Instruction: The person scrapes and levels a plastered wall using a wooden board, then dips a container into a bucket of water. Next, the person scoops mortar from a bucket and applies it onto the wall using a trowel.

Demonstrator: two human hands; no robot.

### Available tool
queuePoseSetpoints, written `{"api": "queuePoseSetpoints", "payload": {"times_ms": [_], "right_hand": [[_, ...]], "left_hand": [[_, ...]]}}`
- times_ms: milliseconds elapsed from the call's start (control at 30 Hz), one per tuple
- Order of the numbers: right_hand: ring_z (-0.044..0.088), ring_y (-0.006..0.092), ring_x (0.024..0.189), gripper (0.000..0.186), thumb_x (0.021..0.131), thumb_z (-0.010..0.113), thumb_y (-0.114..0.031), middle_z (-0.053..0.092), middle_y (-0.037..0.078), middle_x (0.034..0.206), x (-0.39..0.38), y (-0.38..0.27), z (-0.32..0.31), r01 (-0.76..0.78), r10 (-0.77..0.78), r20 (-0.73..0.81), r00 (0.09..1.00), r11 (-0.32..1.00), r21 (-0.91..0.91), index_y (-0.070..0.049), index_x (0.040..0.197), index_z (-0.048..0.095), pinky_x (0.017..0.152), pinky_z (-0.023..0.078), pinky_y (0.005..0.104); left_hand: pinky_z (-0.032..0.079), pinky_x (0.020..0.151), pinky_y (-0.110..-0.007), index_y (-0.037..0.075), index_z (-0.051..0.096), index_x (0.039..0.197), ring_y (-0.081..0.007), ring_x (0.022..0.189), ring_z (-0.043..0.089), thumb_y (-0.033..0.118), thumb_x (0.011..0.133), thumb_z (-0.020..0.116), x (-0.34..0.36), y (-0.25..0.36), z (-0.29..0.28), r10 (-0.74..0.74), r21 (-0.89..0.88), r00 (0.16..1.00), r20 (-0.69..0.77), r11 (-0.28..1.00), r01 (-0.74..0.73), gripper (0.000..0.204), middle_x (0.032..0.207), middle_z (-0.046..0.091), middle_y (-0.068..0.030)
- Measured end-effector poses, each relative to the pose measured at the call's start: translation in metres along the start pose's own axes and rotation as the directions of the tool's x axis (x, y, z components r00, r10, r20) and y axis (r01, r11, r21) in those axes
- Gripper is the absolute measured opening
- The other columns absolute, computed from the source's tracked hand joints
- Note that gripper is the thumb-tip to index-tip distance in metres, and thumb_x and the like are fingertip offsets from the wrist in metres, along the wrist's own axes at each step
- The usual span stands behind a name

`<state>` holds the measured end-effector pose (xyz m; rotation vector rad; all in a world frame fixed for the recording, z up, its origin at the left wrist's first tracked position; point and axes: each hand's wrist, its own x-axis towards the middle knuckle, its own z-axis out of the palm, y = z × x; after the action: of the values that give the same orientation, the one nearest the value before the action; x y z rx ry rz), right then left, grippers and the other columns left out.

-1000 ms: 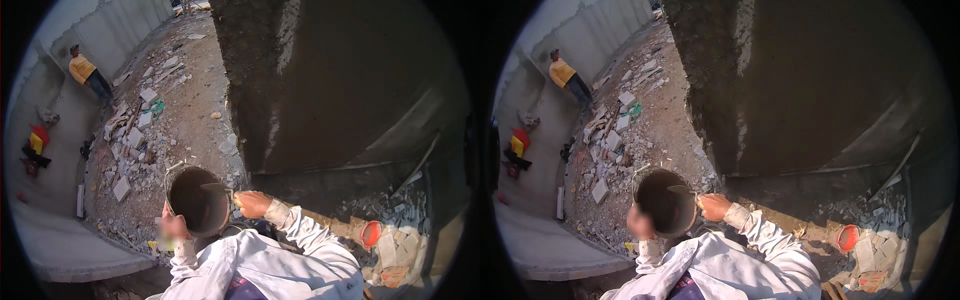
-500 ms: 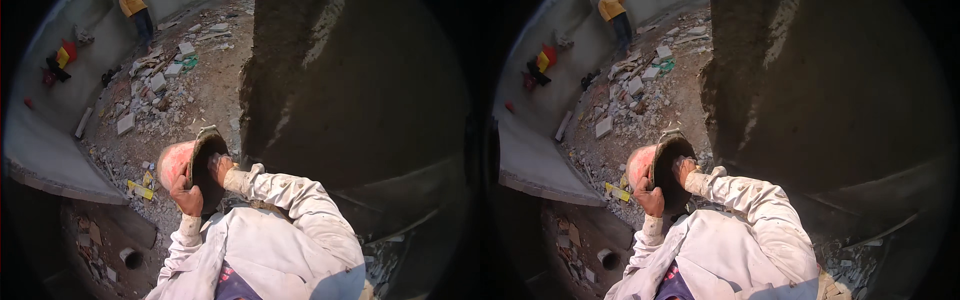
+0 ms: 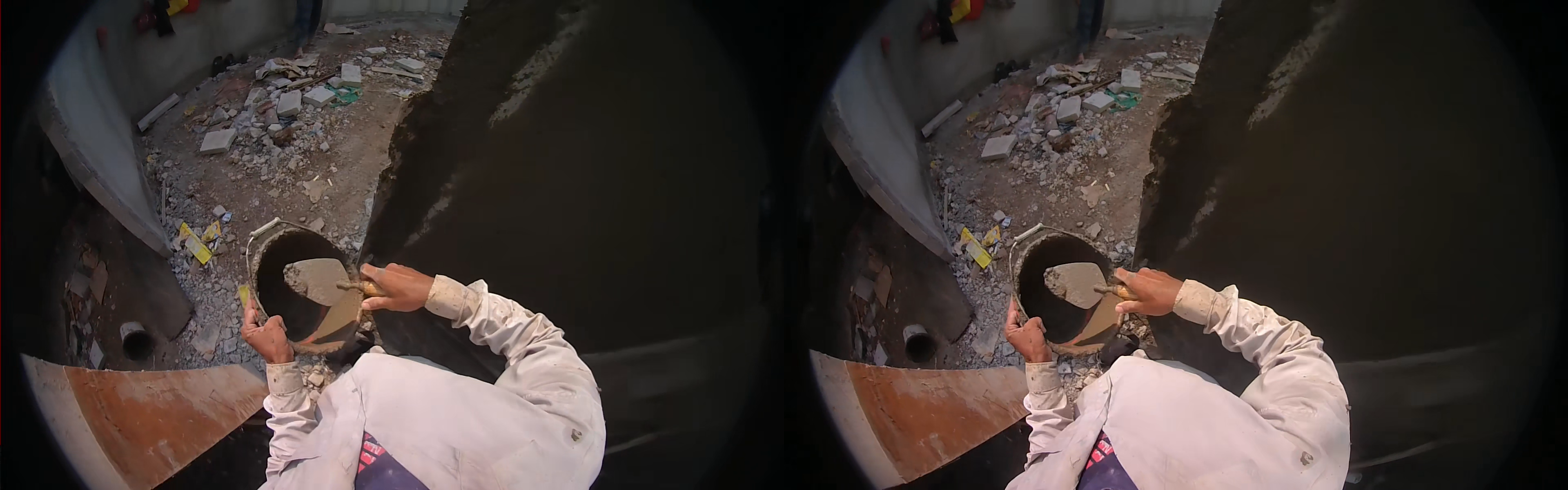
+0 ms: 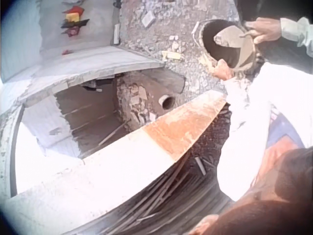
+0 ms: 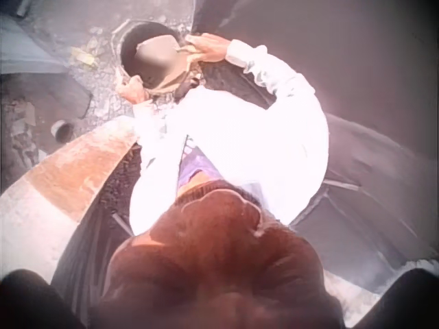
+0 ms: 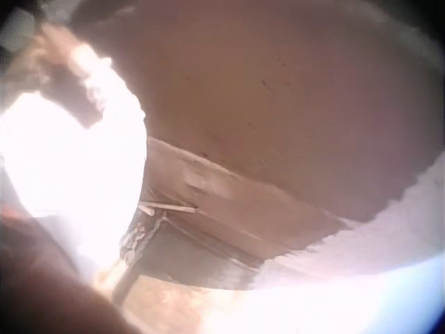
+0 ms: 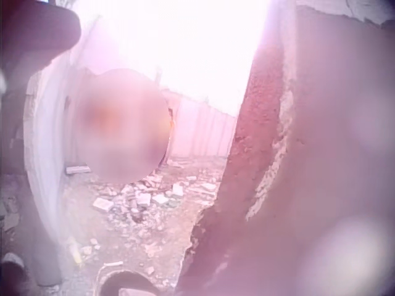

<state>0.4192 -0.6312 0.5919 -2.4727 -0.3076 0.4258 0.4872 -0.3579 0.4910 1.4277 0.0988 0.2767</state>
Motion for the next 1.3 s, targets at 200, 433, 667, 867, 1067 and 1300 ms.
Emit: {"api": "queuePoseSetpoints", "payload": {"times_ms": [200,433,667,867,1067,1300], "right_hand": [[0.054,0.0234,0.051,0.047,0.091,0.057,-0.051,0.047,0.007,0.056,-0.12,-0.093,-0.129,0.101,-0.089,0.126,0.988,0.991,-0.09,-0.004,0.09,0.05,0.048,0.038,0.0361],[0.043,0.0049,0.047,0.03,0.097,0.052,-0.034,0.046,-0.002,0.067,-0.196,-0.064,-0.254,-0.462,0.417,0.2,0.886,0.773,0.435,-0.009,0.08,0.049,0.041,0.037,0.0207],[0.034,0.0003,0.046,0.029,0.099,0.048,-0.038,0.039,-0.005,0.066,-0.265,-0.095,-0.271,-0.125,0.157,-0.836,0.526,0.986,0.107,-0.012,0.087,0.047,0.038,0.031,0.016],[0.054,0.018,0.062,0.039,0.086,0.064,-0.032,0.053,0.008,0.07,-0.158,0.019,-0.101,-0.125,0.119,0.078,0.99,0.989,0.074,0.0,0.105,0.053,0.057,0.042,0.0339],[0.059,0.0427,0.101,0.051,0.081,0.065,-0.031,0.063,0.027,0.103,-0.104,0.048,0.214,0.083,-0.232,0.712,0.662,0.968,0.238,0.002,0.119,0.055,0.088,0.046,0.0449],[0.058,0.0448,0.101,0.051,0.091,0.055,-0.037,0.061,0.028,0.106,-0.087,0.005,0.316,0.37,-0.421,0.723,0.548,0.897,0.242,-0.002,0.128,0.049,0.088,0.046,0.0491]], "left_hand": [[0.04,0.052,-0.019,-0.008,0.057,0.123,-0.0091,0.073,0.057,-0.013,0.057,0.043,-0.073,-0.011,-0.042,-0.121,-0.032,0.989,-0.089,0.992,0.119,0.068,0.102,0.065,-0.0053],[0.046,0.06,-0.021,-0.007,0.052,0.129,-0.0119,0.078,0.06,-0.014,0.06,0.042,-0.155,-0.07,-0.077,-0.125,0.053,0.945,-0.301,0.988,0.148,0.071,0.11,0.064,-0.0084],[0.047,0.088,-0.03,-0.007,0.063,0.115,-0.0229,0.099,0.064,-0.006,0.07,0.057,-0.235,-0.057,-0.121,-0.183,0.252,0.838,-0.515,0.902,0.352,0.046,0.116,0.066,-0.0134],[0.048,0.083,-0.035,-0.004,0.066,0.086,-0.0316,0.096,0.064,0.0,0.067,0.068,-0.312,-0.084,-0.143,0.1,0.685,0.79,-0.604,0.572,0.451,0.019,0.109,0.066,-0.0153],[0.049,0.066,-0.032,0.0,0.068,0.086,-0.0173,0.073,0.064,0.002,0.065,0.069,-0.397,-0.066,-0.154,-0.332,0.194,0.436,-0.837,0.563,0.803,0.021,0.085,0.069,-0.0096],[0.047,0.061,-0.03,-0.002,0.065,0.089,-0.0162,0.071,0.061,0.006,0.065,0.067,-0.478,-0.108,-0.191,-0.44,-0.232,0.098,-0.893,0.635,0.737,0.026,0.083,0.067,-0.0086]]}}
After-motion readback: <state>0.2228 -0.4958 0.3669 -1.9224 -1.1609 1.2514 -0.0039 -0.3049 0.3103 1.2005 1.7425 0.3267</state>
